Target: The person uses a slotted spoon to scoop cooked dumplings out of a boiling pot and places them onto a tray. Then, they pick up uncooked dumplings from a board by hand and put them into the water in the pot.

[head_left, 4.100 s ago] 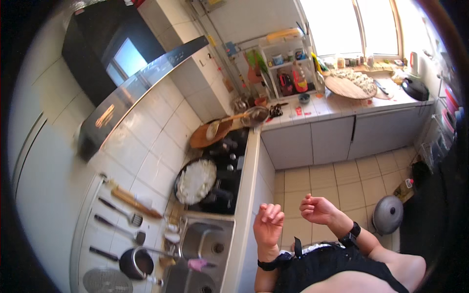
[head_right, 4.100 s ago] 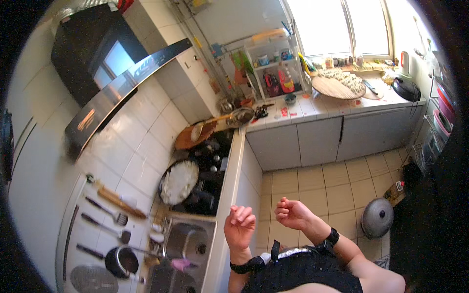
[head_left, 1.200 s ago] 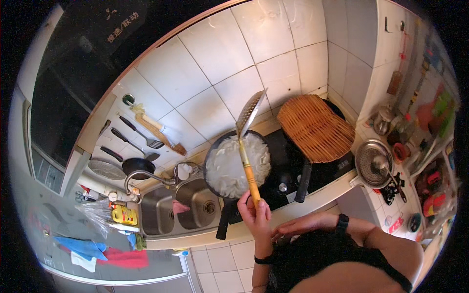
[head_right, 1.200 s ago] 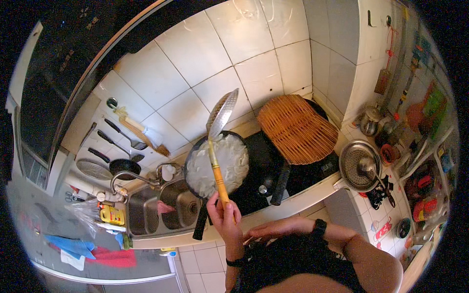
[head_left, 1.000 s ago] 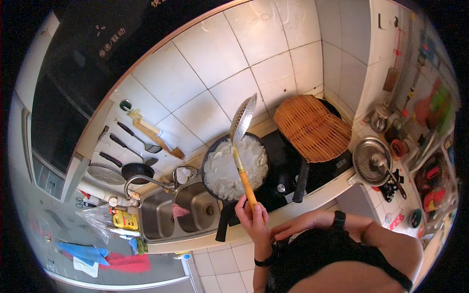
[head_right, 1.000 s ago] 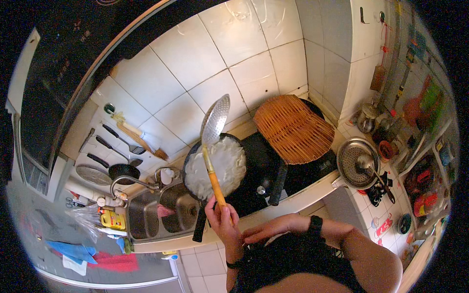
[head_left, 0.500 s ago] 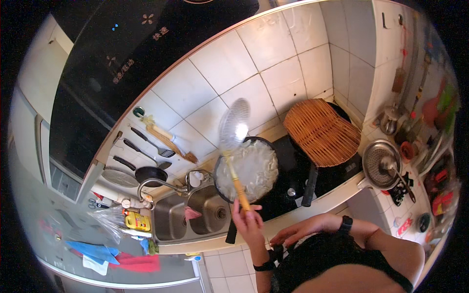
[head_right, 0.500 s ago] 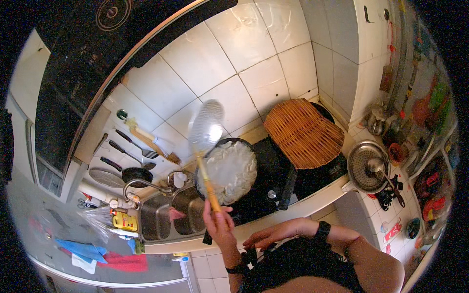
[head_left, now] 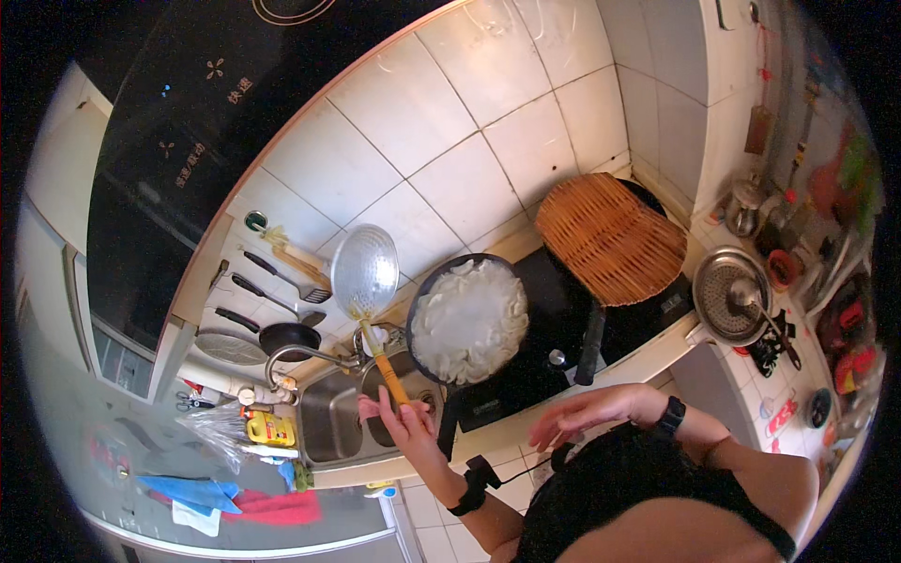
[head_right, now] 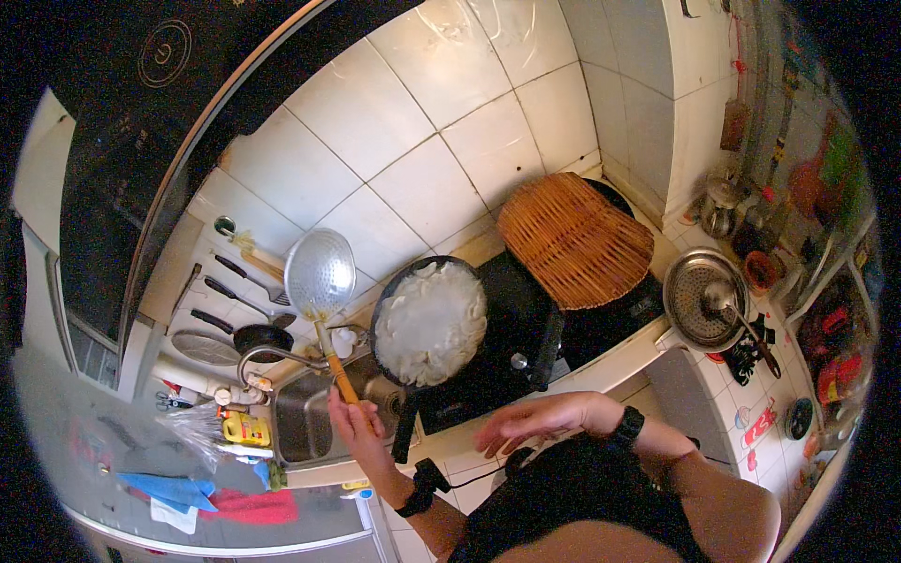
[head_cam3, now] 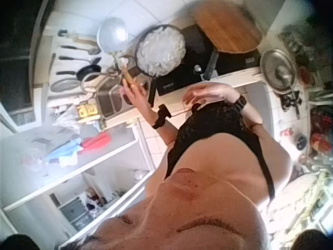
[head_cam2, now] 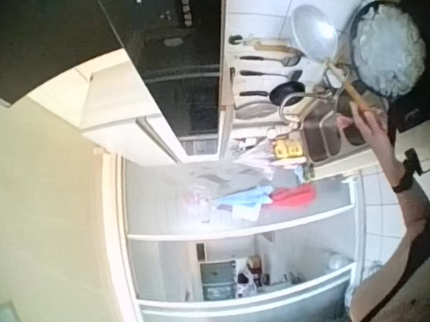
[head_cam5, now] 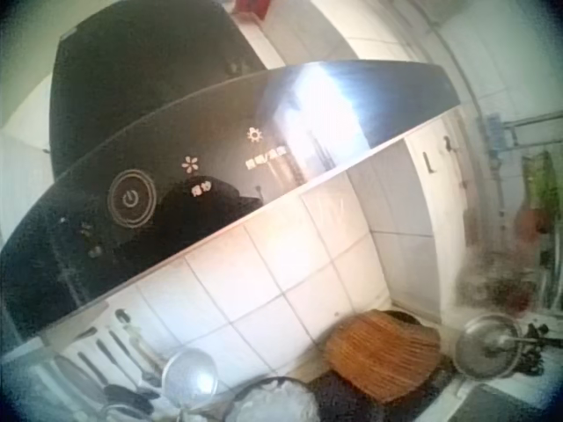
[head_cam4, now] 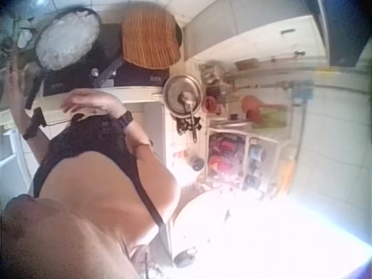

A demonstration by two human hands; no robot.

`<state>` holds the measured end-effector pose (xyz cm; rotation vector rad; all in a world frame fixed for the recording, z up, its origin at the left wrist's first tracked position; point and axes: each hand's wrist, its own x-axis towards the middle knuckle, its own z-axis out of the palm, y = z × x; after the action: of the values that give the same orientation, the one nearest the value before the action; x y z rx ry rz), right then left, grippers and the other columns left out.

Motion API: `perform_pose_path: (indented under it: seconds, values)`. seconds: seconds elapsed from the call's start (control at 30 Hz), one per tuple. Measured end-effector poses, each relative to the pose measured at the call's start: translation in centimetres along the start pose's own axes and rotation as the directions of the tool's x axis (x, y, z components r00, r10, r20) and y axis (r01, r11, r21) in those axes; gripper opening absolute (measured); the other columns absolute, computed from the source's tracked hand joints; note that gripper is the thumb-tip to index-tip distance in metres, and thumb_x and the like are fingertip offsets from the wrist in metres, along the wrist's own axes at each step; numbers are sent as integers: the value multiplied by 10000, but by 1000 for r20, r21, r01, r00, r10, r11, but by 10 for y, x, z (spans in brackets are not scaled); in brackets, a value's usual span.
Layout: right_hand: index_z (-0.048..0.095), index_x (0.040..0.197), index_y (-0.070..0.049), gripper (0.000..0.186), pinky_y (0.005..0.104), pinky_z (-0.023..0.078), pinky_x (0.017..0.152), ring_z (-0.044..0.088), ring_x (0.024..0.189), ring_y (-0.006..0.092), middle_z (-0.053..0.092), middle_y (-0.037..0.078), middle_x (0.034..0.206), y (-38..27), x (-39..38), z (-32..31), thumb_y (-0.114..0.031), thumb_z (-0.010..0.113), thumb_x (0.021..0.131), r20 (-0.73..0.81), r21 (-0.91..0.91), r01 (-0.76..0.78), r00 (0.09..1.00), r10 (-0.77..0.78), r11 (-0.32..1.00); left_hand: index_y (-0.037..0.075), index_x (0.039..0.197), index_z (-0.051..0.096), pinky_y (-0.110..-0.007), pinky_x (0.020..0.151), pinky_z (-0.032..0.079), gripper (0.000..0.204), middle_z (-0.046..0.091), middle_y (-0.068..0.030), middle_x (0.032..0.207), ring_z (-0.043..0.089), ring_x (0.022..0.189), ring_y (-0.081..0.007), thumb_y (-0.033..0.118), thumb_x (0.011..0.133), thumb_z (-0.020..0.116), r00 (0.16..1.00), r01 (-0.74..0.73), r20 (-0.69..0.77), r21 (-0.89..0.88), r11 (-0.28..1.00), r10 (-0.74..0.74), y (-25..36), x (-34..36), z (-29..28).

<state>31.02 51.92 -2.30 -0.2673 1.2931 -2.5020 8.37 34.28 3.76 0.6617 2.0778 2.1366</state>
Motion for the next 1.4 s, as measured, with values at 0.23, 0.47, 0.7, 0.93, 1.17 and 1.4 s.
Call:
perform_pose_path:
  seconds: [0.23,0.47,0.7,0.93,1.17,1.4]
  values:
    - [358,1421,35,603,434,355,1089,474,1290,282,492,185,1376,2,-40,-13,-381,467,999,-220,65,248,948,-228,967,127,1425,439,-175,450,297,417,542,-7,792,383,548,-34,163,1010,440,998,27,-67,74,997,-22,3,12,-11]
    - [394,1390,50,602,436,366,1085,495,1266,285,515,176,1347,16,-56,-15,-364,532,975,-331,99,150,937,-109,984,137,1401,459,-154,478,278,388,527,-6,787,397,614,-32,146,1015,424,986,30,-163,-82,996,-43,-2,2,-3]
    - [467,1339,6,541,358,427,1021,534,1212,224,559,129,1297,22,-37,-15,-396,525,981,-286,-18,31,957,-35,999,124,1417,436,-154,417,290,404,567,-33,1034,400,560,-26,166,1016,447,991,-14,-131,-247,969,-19,-9,-5,-7]
    - [473,1346,-20,550,334,443,981,539,1196,203,569,108,1294,23,-24,-24,-420,535,974,-254,-33,-18,967,9,999,141,1419,443,-157,410,300,420,537,-43,1108,403,564,-30,182,1002,481,995,-15,-102,-231,973,-9,-10,-5,-9]
    - [447,1366,2,566,364,407,1040,542,1202,225,575,124,1288,8,-25,-13,-378,564,964,-290,-54,-30,957,13,998,149,1425,418,-167,447,250,411,504,12,749,351,543,-29,164,1015,429,991,56,-115,-144,988,-73,-12,-5,-9]
    - [455,1360,-3,565,360,396,1046,526,1224,221,570,128,1301,13,-31,-12,-383,571,958,-315,-45,-43,949,27,998,136,1419,425,-165,463,300,420,494,13,740,368,551,-32,116,1000,439,991,108,-79,59,992,-104,-42,10,-5]
